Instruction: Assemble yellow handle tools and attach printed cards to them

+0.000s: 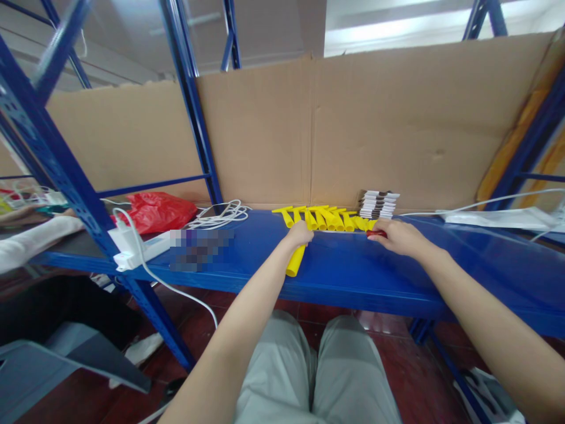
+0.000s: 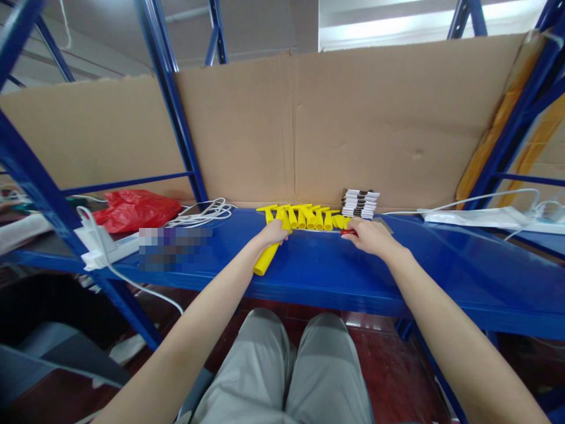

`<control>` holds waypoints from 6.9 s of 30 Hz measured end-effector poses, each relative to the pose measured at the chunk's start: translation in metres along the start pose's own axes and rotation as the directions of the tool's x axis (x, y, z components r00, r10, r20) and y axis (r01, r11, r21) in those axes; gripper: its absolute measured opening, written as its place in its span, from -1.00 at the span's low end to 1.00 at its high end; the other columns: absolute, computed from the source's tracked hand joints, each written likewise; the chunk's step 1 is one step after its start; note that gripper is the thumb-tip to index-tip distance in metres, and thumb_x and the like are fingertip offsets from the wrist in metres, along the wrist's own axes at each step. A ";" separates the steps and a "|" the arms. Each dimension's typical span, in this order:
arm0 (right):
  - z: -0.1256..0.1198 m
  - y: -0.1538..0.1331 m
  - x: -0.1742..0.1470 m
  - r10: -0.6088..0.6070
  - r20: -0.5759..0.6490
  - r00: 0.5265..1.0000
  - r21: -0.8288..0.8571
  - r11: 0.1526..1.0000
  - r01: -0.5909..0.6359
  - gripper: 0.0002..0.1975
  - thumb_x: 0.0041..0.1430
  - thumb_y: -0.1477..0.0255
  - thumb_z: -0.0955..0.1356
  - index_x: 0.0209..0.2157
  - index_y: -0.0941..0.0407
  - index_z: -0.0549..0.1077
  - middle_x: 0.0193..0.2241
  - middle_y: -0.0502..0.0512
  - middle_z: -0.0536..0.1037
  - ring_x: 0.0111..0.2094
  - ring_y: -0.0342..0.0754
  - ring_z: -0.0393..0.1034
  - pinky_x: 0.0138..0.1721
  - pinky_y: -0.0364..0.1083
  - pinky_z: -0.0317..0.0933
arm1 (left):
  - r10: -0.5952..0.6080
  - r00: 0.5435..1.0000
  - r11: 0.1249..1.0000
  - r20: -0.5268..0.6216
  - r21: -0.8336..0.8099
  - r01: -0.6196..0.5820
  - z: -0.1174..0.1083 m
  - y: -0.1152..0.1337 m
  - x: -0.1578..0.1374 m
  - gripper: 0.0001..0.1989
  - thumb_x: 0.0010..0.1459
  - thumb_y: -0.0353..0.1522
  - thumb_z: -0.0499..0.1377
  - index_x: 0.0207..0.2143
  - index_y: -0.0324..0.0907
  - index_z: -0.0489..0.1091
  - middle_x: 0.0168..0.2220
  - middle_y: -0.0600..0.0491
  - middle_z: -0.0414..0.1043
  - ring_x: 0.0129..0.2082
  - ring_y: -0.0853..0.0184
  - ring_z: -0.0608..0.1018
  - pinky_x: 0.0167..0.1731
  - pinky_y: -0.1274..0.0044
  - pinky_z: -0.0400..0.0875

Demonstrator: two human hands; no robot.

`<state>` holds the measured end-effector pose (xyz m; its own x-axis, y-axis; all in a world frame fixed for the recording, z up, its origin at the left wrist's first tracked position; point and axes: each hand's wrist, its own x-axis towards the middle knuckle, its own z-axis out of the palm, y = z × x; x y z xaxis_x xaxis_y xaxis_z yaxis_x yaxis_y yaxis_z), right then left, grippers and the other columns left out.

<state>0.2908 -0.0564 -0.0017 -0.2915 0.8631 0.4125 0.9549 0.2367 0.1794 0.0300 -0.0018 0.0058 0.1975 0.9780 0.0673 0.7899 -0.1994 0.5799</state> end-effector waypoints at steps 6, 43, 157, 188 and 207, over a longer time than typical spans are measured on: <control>-0.010 -0.013 -0.002 0.072 0.002 0.997 -0.114 0.991 -0.071 -0.80 0.19 0.32 0.23 -0.25 0.09 0.41 -0.31 0.18 0.58 -0.34 0.05 0.46 -0.43 -0.09 0.12 | -0.001 1.000 1.000 0.002 -0.003 0.001 0.000 0.000 -0.001 -0.85 0.04 -0.60 0.09 -0.41 -0.41 0.46 -0.50 -0.12 0.49 -0.55 0.37 0.50 -0.58 0.63 0.28; -0.003 -0.010 -0.001 0.099 0.020 0.995 -0.183 0.979 -0.093 -0.72 0.23 0.26 0.21 -0.21 0.09 0.46 -0.22 0.17 0.60 -0.28 0.07 0.48 -0.42 -0.10 0.12 | 0.015 0.999 0.996 0.035 0.086 -0.018 0.001 0.003 -0.002 -0.78 0.10 -0.57 0.04 -0.29 -0.47 0.48 -0.31 -0.26 0.54 -0.45 0.30 0.57 -0.56 0.62 0.30; 0.014 0.001 0.001 0.021 -0.071 0.997 0.000 1.000 -0.021 -0.90 0.12 0.37 0.28 -0.36 0.08 0.39 -0.41 0.12 0.57 -0.43 -0.01 0.43 -0.48 -0.12 0.10 | 0.027 0.999 0.980 0.024 0.199 -0.032 0.002 0.008 -0.004 -0.70 0.11 -0.55 0.03 -0.14 -0.44 0.45 -0.24 -0.26 0.55 -0.26 0.21 0.61 -0.29 0.53 0.45; 0.015 -0.004 0.002 0.019 -0.003 1.000 0.165 0.986 -0.018 -0.86 0.10 0.29 0.31 -0.33 0.06 0.35 -0.47 0.09 0.55 -0.47 0.00 0.43 -0.49 -0.12 0.14 | -0.020 1.000 0.976 0.020 0.218 0.015 -0.002 0.007 -0.001 -0.68 0.11 -0.53 0.03 -0.11 -0.46 0.45 -0.24 -0.26 0.55 -0.27 0.23 0.60 -0.31 0.59 0.42; 0.014 -0.005 0.002 -0.014 -0.016 1.000 0.165 0.986 0.016 -0.90 0.11 0.34 0.30 -0.35 0.07 0.35 -0.49 0.08 0.54 -0.50 -0.03 0.41 -0.49 -0.13 0.15 | -0.008 1.000 0.982 0.004 0.190 0.007 0.000 0.004 0.001 -0.68 0.11 -0.51 0.06 -0.10 -0.43 0.44 -0.24 -0.24 0.55 -0.24 0.23 0.60 -0.30 0.59 0.43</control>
<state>0.2865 -0.0500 -0.0142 -0.3056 0.8524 0.4243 0.9463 0.3212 0.0362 0.0328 -0.0016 0.0080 0.1938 0.9792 0.0594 0.8871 -0.2008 0.4156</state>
